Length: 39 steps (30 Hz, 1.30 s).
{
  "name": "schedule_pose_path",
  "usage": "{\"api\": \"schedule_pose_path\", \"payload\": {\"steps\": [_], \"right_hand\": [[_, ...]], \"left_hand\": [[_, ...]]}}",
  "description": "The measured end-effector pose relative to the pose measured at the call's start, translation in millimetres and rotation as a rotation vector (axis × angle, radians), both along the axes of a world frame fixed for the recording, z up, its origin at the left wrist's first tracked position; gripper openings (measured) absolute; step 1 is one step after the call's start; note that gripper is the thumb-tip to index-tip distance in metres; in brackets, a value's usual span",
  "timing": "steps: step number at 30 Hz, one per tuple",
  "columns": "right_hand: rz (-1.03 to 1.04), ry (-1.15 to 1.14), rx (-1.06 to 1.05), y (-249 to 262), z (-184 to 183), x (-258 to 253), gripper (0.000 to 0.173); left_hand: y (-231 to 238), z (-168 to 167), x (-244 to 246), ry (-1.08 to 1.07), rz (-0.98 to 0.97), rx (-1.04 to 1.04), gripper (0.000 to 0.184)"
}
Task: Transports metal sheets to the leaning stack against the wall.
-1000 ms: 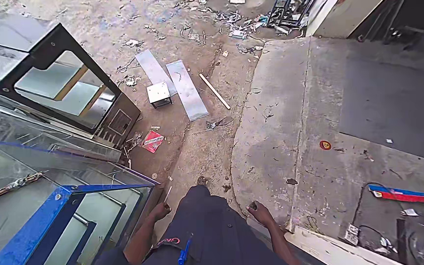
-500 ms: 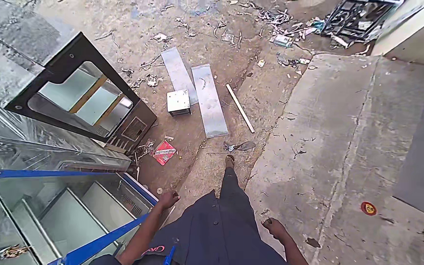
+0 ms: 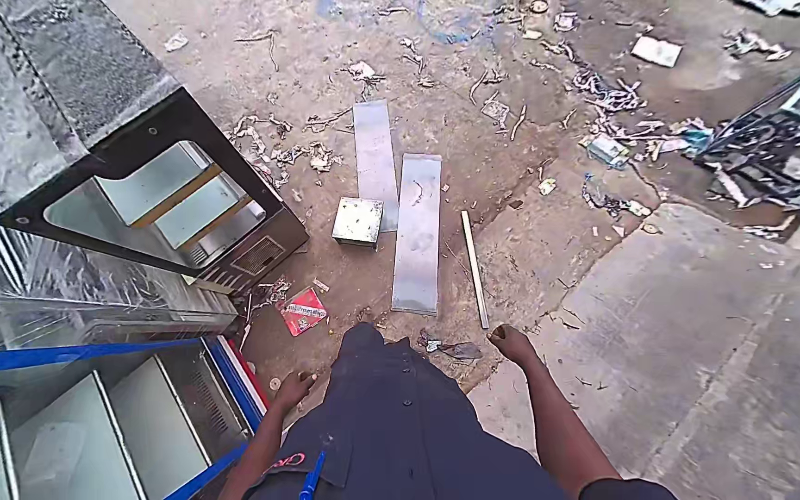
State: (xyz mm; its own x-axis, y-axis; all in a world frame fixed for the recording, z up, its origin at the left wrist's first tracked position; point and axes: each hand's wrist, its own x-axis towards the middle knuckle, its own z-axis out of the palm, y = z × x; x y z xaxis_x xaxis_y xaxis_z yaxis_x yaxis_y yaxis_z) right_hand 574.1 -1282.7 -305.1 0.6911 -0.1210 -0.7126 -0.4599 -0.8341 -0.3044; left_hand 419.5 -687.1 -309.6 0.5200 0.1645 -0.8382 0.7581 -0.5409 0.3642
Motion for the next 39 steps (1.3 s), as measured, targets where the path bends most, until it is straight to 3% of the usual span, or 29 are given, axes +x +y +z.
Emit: {"api": "schedule_pose_path", "payload": {"steps": [3, 5, 9, 11, 13, 16, 20, 25, 29, 34, 39], "right_hand": [[0.003, -0.059, -0.005, 20.6, 7.8, 99.1, 0.039], [0.014, -0.064, 0.002, 40.4, -1.6, 153.9, 0.039], [0.031, 0.051, 0.022, 80.6, -36.7, 217.3, 0.040], [0.036, 0.134, 0.050, 94.1, -50.2, 235.5, 0.039], [0.020, 0.188, 0.070, 105.2, -54.7, 249.1, 0.035], [0.014, 0.210, 0.086, 120.8, -56.7, 278.1, 0.032], [0.120, 0.199, 0.086, 135.0, -75.6, 325.3, 0.033], [0.165, 0.188, 0.070, 133.6, -92.5, 378.4, 0.039], [0.163, 0.122, 0.056, 129.8, -60.7, 409.3, 0.039], [0.023, -0.004, 0.188, 129.2, -19.3, 424.4, 0.039], [0.163, 0.105, 0.160, 98.6, -14.8, 461.9, 0.040]], "left_hand": [[7.2, -37.3, 37.5, 0.042, -0.056, -0.062, 0.043], [26.6, -86.0, 59.3, 0.039, -0.146, -0.081, 0.042], [75.5, -134.2, 111.8, 0.068, -0.108, -0.044, 0.038], [105.2, -131.4, 160.2, 0.072, -0.132, -0.005, 0.038], [124.2, -84.1, 226.4, 0.095, -0.024, 0.019, 0.041], [145.6, -18.1, 316.7, -0.042, 0.209, 0.038, 0.041], [173.1, -8.5, 390.0, -0.251, 0.322, 0.071, 0.038], [168.5, -16.8, 436.8, -0.210, -0.015, 0.178, 0.040], [141.3, -10.7, 465.4, -0.175, -0.129, 0.136, 0.040], [97.8, 2.7, 516.0, -0.090, -0.364, 0.134, 0.041], [33.3, 8.7, 534.5, -0.124, -0.361, 0.075, 0.041]]}}
